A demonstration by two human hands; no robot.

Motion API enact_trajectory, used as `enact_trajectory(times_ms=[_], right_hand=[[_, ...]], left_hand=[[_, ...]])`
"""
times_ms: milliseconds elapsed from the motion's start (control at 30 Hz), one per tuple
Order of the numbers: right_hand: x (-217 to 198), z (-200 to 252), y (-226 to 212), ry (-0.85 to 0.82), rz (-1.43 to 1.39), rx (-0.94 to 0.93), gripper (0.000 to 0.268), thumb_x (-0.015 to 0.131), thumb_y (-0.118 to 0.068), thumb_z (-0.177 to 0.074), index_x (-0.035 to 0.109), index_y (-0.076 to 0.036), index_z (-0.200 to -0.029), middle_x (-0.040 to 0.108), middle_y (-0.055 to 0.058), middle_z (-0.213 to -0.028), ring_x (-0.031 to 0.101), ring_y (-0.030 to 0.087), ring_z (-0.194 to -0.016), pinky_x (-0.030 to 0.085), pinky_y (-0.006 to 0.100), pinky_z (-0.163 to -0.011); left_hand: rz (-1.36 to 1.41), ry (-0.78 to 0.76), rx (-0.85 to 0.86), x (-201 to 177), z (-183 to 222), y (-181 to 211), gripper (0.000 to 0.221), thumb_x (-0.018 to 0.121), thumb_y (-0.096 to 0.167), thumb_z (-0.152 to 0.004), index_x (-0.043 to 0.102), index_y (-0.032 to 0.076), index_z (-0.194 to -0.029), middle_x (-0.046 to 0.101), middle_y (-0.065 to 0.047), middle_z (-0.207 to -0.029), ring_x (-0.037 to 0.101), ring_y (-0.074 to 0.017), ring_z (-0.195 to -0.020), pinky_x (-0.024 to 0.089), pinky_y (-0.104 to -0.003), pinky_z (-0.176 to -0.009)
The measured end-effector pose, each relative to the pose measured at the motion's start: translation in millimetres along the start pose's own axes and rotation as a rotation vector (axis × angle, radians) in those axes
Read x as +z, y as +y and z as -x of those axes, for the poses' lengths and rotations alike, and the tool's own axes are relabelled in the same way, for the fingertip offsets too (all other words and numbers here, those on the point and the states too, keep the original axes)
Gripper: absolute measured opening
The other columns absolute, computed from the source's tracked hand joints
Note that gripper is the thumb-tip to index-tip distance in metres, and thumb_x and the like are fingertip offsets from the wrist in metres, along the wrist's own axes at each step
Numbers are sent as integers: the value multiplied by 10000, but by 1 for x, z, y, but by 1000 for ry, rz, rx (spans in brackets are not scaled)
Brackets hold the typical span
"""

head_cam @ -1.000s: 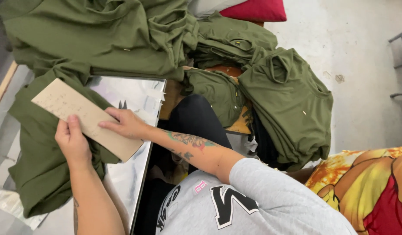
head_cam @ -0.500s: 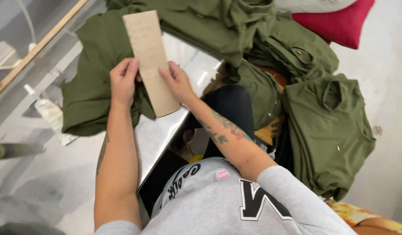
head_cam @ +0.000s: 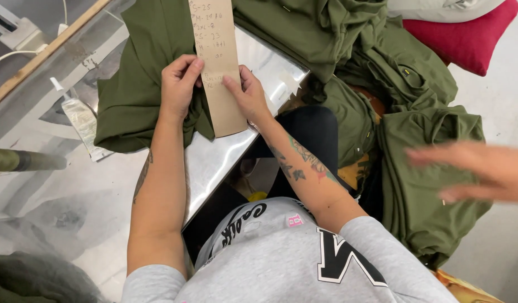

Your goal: Trimming loose threads and applying sealant to garment seams in a factory quality control setting.

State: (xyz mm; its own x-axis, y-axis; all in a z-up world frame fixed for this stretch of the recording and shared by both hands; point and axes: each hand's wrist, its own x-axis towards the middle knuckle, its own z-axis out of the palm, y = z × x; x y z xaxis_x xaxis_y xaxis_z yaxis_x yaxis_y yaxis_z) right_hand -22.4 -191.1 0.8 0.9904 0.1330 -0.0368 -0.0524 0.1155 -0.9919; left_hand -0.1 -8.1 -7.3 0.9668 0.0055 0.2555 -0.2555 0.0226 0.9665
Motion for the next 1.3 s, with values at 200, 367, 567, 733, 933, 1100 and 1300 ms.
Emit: enact_trajectory(times_ms=[200, 367, 567, 733, 933, 1100, 1300], right_hand=[[-3, -4, 11, -50, -35, -33, 392, 705, -328, -907, 628, -66, -1188, 717, 75, -1150, 703, 189, -1011, 610, 332, -874], [-3, -6, 11, -41, -59, 22, 375, 712, -300, -898, 638, -61, -1176, 721, 67, -1138, 709, 183, -1030, 609, 317, -910], [-4, -46, -173, -605, 1620, -22, 872, 639, -425, -1055, 6, -360, -1652, 580, 86, -749, 558, 267, -629, 410, 420, -495], [-33, -42, -155, -599, 1437, -154, 846, 658, -306, -1034, 74, -324, -1646, 545, 63, -772, 556, 254, -671, 413, 413, -550], [-5, -10, 22, -43, 7, -107, 313, 677, -281, -938, 635, -59, -1154, 721, 72, -1107, 685, 159, -987, 582, 295, -859], [-4, -8, 17, -39, 2, -90, 324, 677, -301, -938, 637, -63, -1154, 710, 58, -1116, 685, 163, -997, 595, 308, -870], [-3, -5, 12, -52, -29, -61, 368, 679, -303, -934, 626, -56, -1201, 712, 78, -1154, 697, 185, -1015, 610, 325, -885]], left_hand=[[58, 16, 5, -1, 0, -2, 161, 654, 212, -1039, 685, 75, -960, 577, 32, -778, 509, -74, -670, 455, -223, -678], [46, 0, 11, -2, -1, -3, 176, 658, 234, -1039, 688, 79, -963, 593, 32, -796, 507, -75, -666, 453, -223, -669], [58, 10, 5, -2, -2, -8, 144, 652, 188, -1035, 686, 76, -950, 566, 29, -756, 501, -79, -653, 446, -215, -665], [36, 5, 13, -2, -2, -5, 145, 651, 188, -1033, 694, 74, -955, 558, 24, -736, 502, -77, -656, 447, -221, -682], [22, -3, 8, -2, -1, -1, 153, 649, 193, -1035, 694, 78, -945, 571, 26, -747, 512, -78, -663, 454, -223, -687], [32, -3, -1, -2, -1, -1, 154, 650, 203, -1032, 698, 79, -953, 590, 33, -778, 519, -77, -668, 463, -221, -685], [34, -9, 4, -2, 0, 0, 170, 639, 202, -1035, 689, 74, -935, 594, 21, -775, 525, -89, -675, 467, -229, -688]])
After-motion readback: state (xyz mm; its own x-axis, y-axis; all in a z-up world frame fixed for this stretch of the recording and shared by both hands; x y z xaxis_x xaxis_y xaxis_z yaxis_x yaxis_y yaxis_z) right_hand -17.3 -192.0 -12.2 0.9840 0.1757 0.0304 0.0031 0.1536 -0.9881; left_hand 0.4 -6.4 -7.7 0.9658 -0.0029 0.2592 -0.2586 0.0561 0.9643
